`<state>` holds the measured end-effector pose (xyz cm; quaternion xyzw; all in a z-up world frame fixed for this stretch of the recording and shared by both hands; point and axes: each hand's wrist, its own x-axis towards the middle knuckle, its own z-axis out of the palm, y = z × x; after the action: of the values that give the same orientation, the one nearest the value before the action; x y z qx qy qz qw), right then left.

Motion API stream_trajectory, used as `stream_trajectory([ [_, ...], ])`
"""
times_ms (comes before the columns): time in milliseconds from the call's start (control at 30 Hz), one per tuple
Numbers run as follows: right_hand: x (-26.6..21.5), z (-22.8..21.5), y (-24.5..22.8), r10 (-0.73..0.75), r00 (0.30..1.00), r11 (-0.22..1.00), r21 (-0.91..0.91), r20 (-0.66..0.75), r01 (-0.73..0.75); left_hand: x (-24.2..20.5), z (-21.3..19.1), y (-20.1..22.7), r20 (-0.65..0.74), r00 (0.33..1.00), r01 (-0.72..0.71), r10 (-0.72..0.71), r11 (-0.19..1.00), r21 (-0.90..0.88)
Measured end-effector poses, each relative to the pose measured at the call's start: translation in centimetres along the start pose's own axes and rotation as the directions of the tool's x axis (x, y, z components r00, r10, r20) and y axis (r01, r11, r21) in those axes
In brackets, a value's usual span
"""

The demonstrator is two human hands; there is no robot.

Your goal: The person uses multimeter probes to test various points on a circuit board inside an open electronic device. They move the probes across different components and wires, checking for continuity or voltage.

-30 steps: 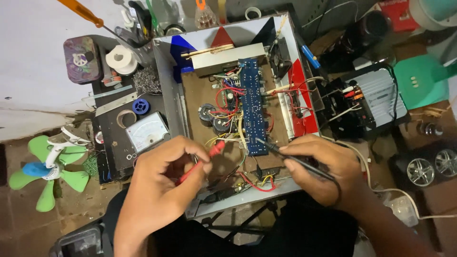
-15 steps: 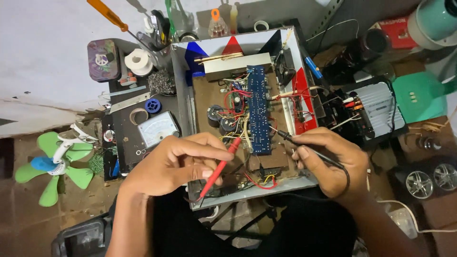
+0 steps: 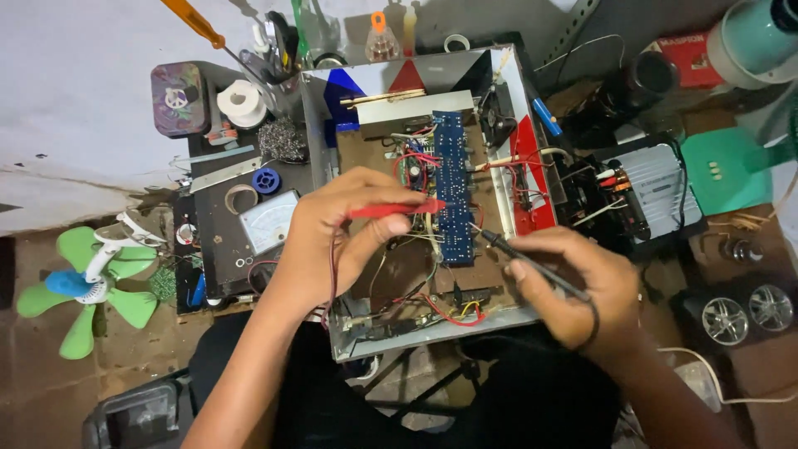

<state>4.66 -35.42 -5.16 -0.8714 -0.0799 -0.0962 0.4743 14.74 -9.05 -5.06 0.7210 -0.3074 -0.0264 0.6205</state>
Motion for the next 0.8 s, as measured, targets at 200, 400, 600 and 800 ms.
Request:
stream_trajectory([
  [200,-0.5,0.8,-1.7,-0.203,0.974,0.964,-0.158,0.097,0.216,1.0,0.5,0.3,0.146,0.982,0.121,-0.122,0.992,0.019],
  [400,-0.9,1.6,-0.8,-0.303,0.949,0.933,-0.175,0.086,0.314,0.7,0.8,0.6,0.109,0.982,0.146,-0.157,0.984,0.105],
  [600,-1.0,1.7,-0.7,-0.288,0.954,0.939,-0.171,0.088,0.299,0.5,0.6,0.5,0.092,0.986,0.128,-0.139,0.985,0.113],
  [800,-1.1,1.7,-0.5,-0.264,0.961,0.948,-0.162,0.078,0.273,0.6,0.8,0.5,0.083,0.974,0.196,-0.210,0.969,0.150],
])
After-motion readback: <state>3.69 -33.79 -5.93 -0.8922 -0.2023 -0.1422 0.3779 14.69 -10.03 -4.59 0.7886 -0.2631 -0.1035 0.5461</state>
